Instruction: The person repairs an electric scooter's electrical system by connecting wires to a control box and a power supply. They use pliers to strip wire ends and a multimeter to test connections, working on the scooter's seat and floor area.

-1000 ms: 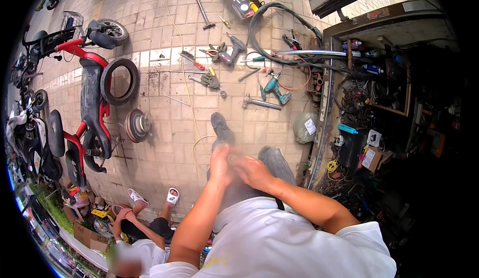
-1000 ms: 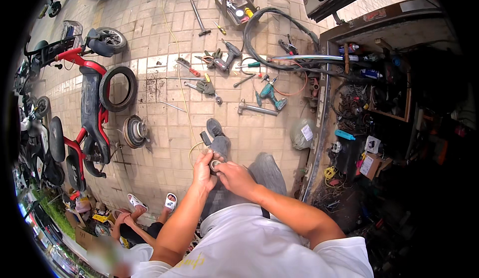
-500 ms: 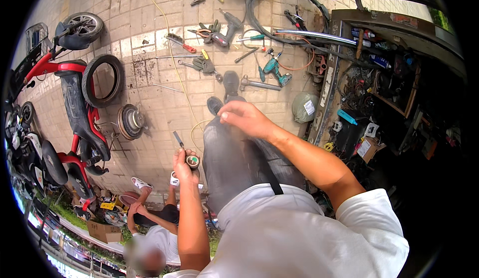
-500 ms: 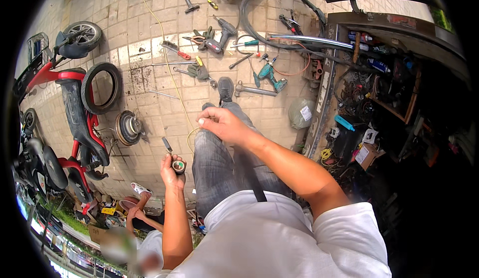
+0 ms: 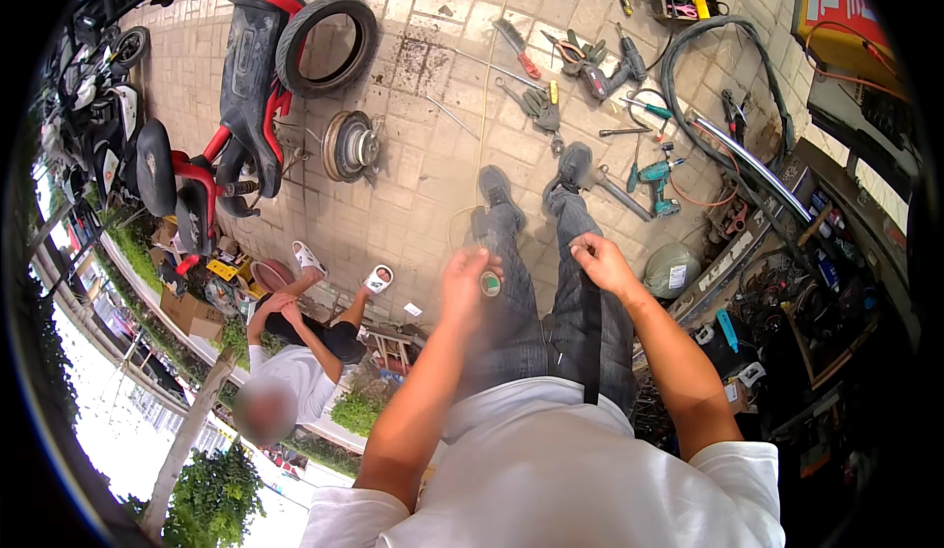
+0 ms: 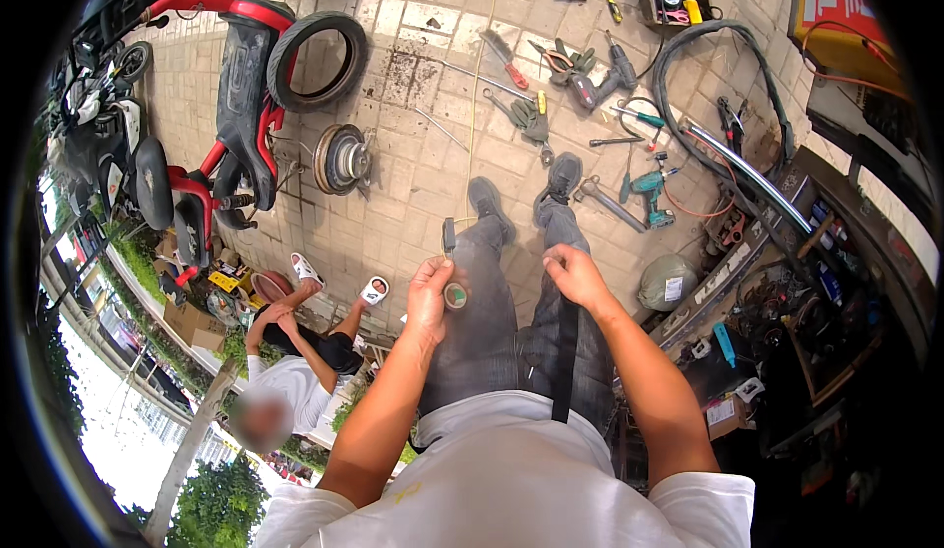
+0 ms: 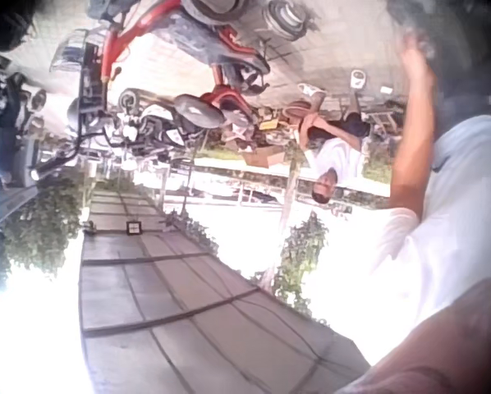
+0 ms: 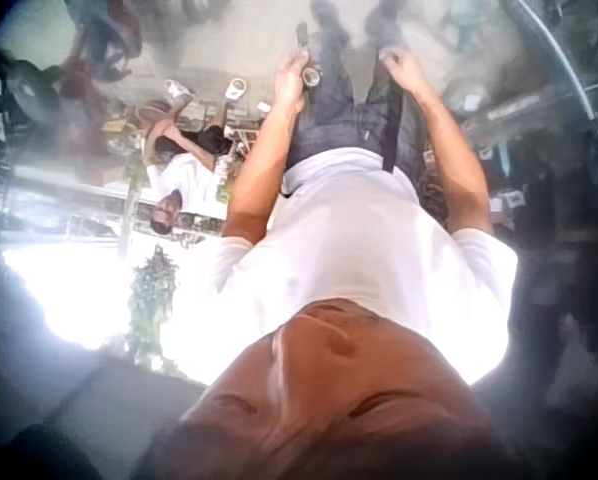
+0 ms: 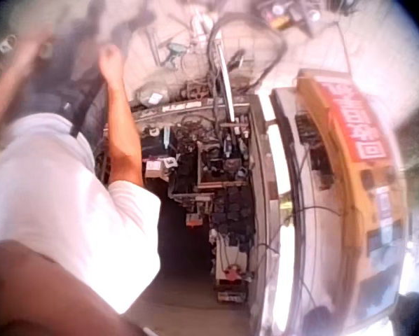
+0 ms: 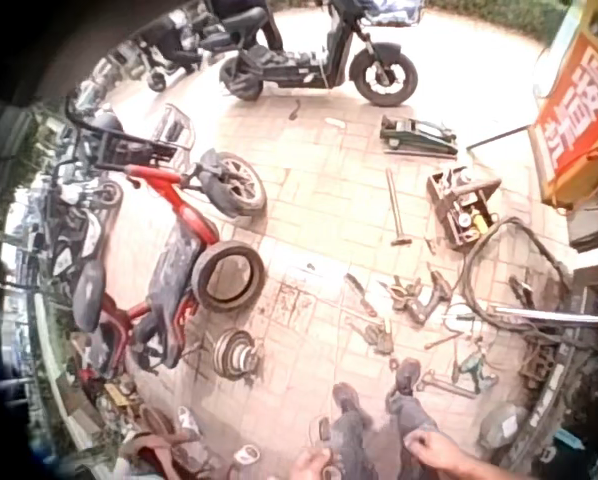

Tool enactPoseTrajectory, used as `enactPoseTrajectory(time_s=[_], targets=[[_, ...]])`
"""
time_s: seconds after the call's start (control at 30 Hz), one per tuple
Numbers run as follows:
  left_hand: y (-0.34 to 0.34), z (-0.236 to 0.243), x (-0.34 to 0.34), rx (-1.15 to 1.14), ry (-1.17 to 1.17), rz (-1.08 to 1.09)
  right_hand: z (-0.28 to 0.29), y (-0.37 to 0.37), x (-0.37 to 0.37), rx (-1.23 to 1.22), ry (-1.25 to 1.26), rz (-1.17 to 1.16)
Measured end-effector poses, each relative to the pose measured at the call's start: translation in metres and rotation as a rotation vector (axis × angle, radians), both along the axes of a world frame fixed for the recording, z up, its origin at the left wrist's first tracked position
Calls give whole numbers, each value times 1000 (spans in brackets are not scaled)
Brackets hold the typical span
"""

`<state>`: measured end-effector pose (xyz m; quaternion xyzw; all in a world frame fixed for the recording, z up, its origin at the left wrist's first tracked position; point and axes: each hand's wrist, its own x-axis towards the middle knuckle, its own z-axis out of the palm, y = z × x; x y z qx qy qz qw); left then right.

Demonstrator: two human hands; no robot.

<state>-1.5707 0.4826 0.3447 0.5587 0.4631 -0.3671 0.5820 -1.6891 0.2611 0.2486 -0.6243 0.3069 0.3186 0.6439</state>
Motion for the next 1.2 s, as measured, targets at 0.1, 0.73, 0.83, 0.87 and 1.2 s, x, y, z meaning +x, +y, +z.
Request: enactPoseTrajectory(time_s=[0.1, 0.73, 0.83, 0.87, 1.2], targets=[[17, -11, 7, -44, -26, 13, -21, -24, -29, -163, 143, 120], [274, -63, 118, -178, 17, -22, -2, 215, 116, -339, 287, 245], [304, -67, 128, -138, 45, 17, -11, 253, 149, -325, 222, 209], [311, -69, 130, -120, 51, 17, -7, 261, 160, -318, 181, 208], [281, -69, 154, -37, 118, -247, -72, 254, 84, -424, 361, -127]])
